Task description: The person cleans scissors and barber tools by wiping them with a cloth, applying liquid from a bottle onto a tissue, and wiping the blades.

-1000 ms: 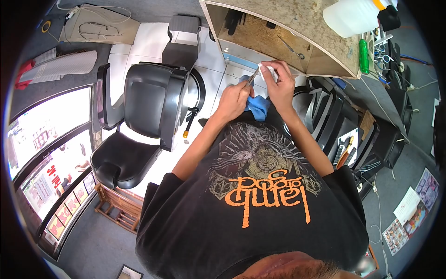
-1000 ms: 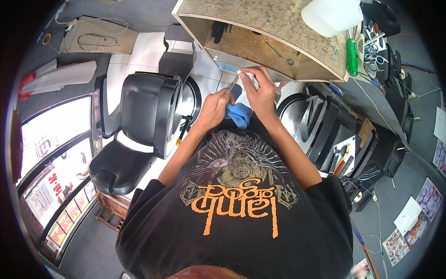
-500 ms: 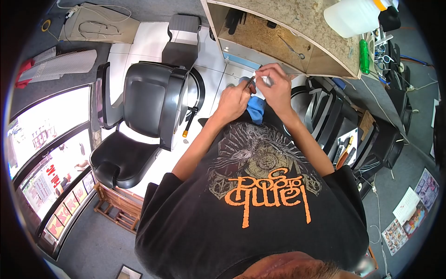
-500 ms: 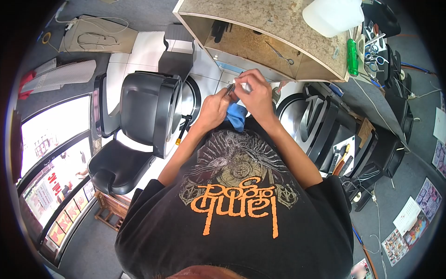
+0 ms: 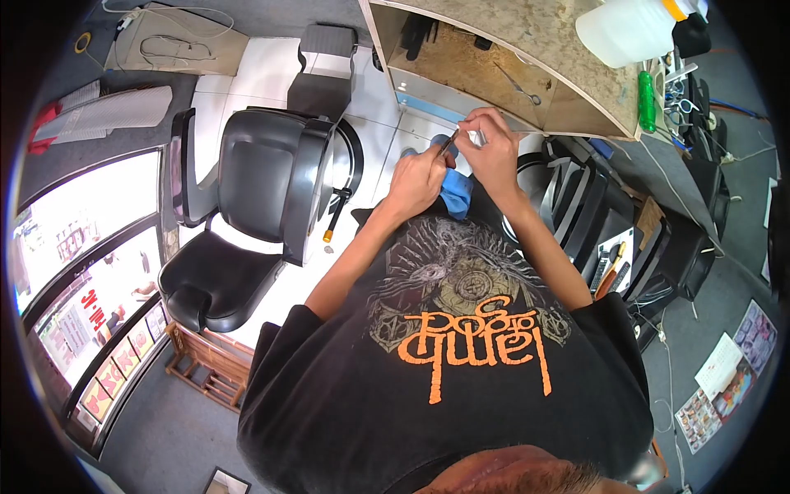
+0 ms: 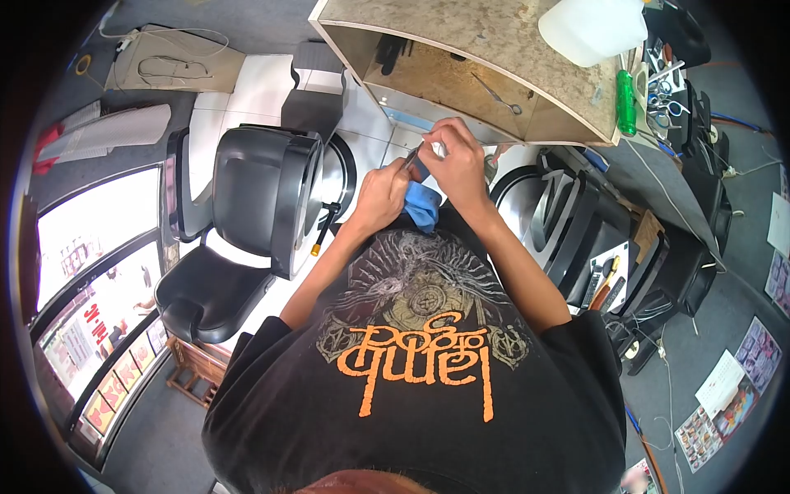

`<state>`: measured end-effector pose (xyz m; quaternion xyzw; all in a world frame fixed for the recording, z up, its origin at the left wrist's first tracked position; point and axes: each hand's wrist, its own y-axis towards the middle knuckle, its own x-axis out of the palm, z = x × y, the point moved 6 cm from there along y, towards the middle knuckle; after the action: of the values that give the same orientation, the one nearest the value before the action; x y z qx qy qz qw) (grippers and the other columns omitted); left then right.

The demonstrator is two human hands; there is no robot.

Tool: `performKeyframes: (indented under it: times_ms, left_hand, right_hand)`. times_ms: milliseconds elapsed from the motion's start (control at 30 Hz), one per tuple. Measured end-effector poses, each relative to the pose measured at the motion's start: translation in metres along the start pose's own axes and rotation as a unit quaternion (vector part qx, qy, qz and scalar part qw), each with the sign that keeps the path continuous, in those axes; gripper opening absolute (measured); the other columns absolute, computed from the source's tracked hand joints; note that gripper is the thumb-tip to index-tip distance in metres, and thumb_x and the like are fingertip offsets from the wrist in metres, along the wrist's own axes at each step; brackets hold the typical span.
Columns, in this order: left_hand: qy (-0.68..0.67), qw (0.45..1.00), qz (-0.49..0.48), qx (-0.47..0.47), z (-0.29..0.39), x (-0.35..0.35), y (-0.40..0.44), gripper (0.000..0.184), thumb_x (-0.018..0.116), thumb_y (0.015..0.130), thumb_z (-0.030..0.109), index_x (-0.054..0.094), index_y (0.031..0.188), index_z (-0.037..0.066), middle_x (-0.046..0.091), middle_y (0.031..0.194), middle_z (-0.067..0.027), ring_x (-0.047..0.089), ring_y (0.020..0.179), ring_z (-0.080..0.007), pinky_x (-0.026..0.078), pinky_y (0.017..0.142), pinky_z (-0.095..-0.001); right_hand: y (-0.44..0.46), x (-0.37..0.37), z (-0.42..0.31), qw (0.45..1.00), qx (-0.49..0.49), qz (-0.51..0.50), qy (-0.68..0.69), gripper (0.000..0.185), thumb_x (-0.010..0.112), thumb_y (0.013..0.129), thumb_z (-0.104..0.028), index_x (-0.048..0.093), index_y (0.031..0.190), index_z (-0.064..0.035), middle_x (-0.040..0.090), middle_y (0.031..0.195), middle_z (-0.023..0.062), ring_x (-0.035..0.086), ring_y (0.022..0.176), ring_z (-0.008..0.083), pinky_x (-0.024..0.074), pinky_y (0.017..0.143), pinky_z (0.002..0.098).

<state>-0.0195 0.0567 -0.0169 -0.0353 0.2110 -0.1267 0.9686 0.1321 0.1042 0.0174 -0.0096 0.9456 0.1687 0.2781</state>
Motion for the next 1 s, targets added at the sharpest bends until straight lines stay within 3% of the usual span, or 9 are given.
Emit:
performKeyframes:
  times_ms: [167, 267, 367, 467, 767, 867, 1000]
  left_hand:
    - [-0.010, 1.000, 0.016, 0.025, -0.003, 0.004, -0.002, 0.034, 0.039, 0.102, 0.019, 0.063, 0.092, -0.003, 0.061, 0.073, -0.0270, 0.062, 0.068, -0.0456, 0.048, 0.068, -0.0517]
    - [-0.001, 1.000, -0.005, -0.005, 0.000, 0.003, -0.001, 0.034, 0.040, 0.102, 0.018, 0.064, 0.093, -0.003, 0.062, 0.075, -0.0269, 0.063, 0.069, -0.0455, 0.048, 0.068, -0.0512]
    - [0.002, 0.999, 0.049, 0.017, -0.008, 0.006, 0.001, 0.028, 0.043, 0.098, 0.016, 0.066, 0.091, 0.000, 0.064, 0.072, -0.0264, 0.064, 0.072, -0.0472, 0.050, 0.072, -0.0553]
    - [-0.002, 1.000, 0.006, -0.004, -0.004, 0.002, 0.002, 0.033, 0.040, 0.100, 0.016, 0.065, 0.095, -0.004, 0.064, 0.078, -0.0263, 0.065, 0.071, -0.0438, 0.050, 0.071, -0.0480]
    - [-0.002, 0.999, -0.010, -0.037, -0.002, 0.005, 0.003, 0.028, 0.044, 0.096, 0.017, 0.067, 0.092, 0.001, 0.066, 0.074, -0.0254, 0.065, 0.073, -0.0465, 0.050, 0.075, -0.0549]
    - [0.029, 0.999, -0.011, 0.006, -0.004, 0.007, 0.004, 0.031, 0.041, 0.098, 0.018, 0.065, 0.092, 0.000, 0.064, 0.072, -0.0228, 0.066, 0.071, -0.0415, 0.051, 0.071, -0.0493]
    - [0.074, 0.997, 0.004, 0.032, 0.002, 0.007, 0.003, 0.027, 0.044, 0.097, 0.017, 0.065, 0.094, 0.001, 0.066, 0.073, -0.0219, 0.068, 0.071, -0.0431, 0.052, 0.071, -0.0522]
  right_hand:
    - [0.000, -0.002, 0.001, 1.000, 0.003, -0.011, 0.009, 0.013, 0.076, 0.076, 0.002, 0.068, 0.086, 0.0023, 0.068, 0.096, 0.0126, 0.071, 0.083, 0.0295, 0.0562, 0.074, 0.0369]
    - [-0.002, 0.001, -0.004, 1.000, 0.004, -0.014, 0.017, 0.013, 0.076, 0.076, 0.002, 0.069, 0.087, 0.0021, 0.068, 0.094, 0.0124, 0.071, 0.083, 0.0293, 0.0563, 0.074, 0.0368]
    - [-0.003, -0.003, -0.011, 1.000, -0.008, -0.012, 0.021, 0.014, 0.076, 0.076, 0.003, 0.069, 0.088, 0.0017, 0.069, 0.093, 0.0120, 0.071, 0.082, 0.0287, 0.0563, 0.073, 0.0369]
    - [0.003, -0.012, -0.006, 0.999, -0.012, 0.037, 0.007, 0.014, 0.076, 0.075, 0.003, 0.070, 0.088, 0.0009, 0.070, 0.093, 0.0117, 0.072, 0.081, 0.0279, 0.0564, 0.072, 0.0368]
    - [-0.003, -0.013, 0.007, 0.999, 0.027, 0.042, 0.004, 0.020, 0.076, 0.079, 0.005, 0.065, 0.094, 0.0014, 0.070, 0.093, 0.0123, 0.071, 0.084, 0.0237, 0.0553, 0.078, 0.0334]
    - [-0.003, -0.010, 0.013, 0.999, 0.036, 0.034, 0.002, 0.023, 0.076, 0.078, 0.004, 0.061, 0.095, 0.0003, 0.070, 0.092, 0.0122, 0.071, 0.083, 0.0253, 0.0559, 0.077, 0.0349]
    - [-0.003, -0.006, 0.011, 1.000, 0.015, 0.018, 0.017, 0.026, 0.076, 0.076, 0.004, 0.058, 0.094, -0.0004, 0.068, 0.088, 0.0124, 0.070, 0.079, 0.0285, 0.0565, 0.074, 0.0378]
